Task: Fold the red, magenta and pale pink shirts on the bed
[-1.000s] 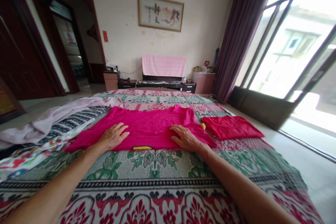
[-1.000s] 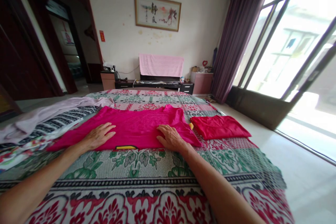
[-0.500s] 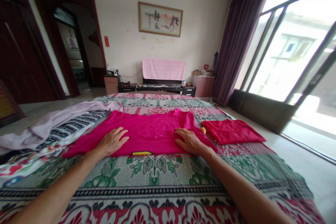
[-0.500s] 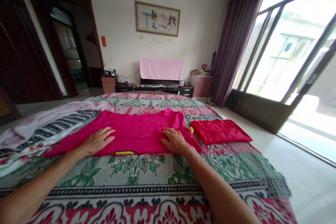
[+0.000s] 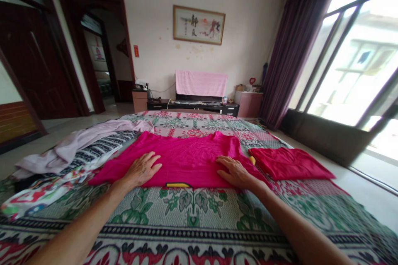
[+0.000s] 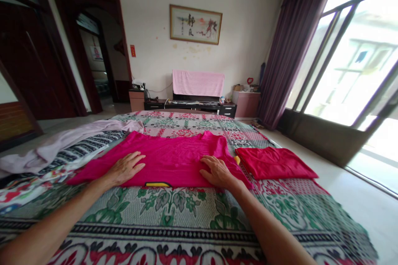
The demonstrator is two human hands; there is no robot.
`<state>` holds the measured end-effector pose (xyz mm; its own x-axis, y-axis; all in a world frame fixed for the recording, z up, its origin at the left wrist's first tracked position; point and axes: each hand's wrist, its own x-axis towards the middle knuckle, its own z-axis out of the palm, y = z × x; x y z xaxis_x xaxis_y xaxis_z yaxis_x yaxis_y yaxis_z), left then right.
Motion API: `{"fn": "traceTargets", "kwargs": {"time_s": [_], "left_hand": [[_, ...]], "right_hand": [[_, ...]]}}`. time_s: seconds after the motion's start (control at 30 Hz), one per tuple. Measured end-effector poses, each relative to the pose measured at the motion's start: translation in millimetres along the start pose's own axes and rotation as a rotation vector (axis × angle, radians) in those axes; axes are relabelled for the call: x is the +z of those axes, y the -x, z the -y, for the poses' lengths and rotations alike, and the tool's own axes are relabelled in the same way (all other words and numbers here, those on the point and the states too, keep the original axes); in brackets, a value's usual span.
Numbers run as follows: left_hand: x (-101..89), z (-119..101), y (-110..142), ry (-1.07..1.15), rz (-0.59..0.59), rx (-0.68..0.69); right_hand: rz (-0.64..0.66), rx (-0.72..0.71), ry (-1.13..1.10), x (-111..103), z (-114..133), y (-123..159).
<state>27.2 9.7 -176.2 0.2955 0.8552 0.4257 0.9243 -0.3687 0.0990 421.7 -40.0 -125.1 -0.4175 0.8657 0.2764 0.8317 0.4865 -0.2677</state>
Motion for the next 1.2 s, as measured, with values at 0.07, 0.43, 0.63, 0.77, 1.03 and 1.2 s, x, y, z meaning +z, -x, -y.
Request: {"fn": "traceTargets", "kwargs": {"time_s": [0.07,0.43,0.63,0.77,1.03,1.2], "left_hand": [[0.4,0,0,0.013,-0.012,-0.008],[-3.5,-4,0,-0.039,0.055,-0.043],[-8.6,-9,1,-0.039,0.07,-0.079],[-9.1,-10,2,-0.045,0.044,-0.059],[-18.4,-18,2,-0.082,0.126,-0.087],[-25.9,-25,2,-0.087,0.159,-0.113]], "right_hand": [[-0.044,0.044,-0.053,-5,-7,-11],[-0.323,0.474,-0.157,-26,-60,-118],[-0.268,0.389,-0.064,5,-50,-158],[-0.199,0.326,0.006,18,-33,-174],[-0.018,0.349,0.145,40,-9,-189],[-0.046,0.418,0.154,42,-10,-198]]}}
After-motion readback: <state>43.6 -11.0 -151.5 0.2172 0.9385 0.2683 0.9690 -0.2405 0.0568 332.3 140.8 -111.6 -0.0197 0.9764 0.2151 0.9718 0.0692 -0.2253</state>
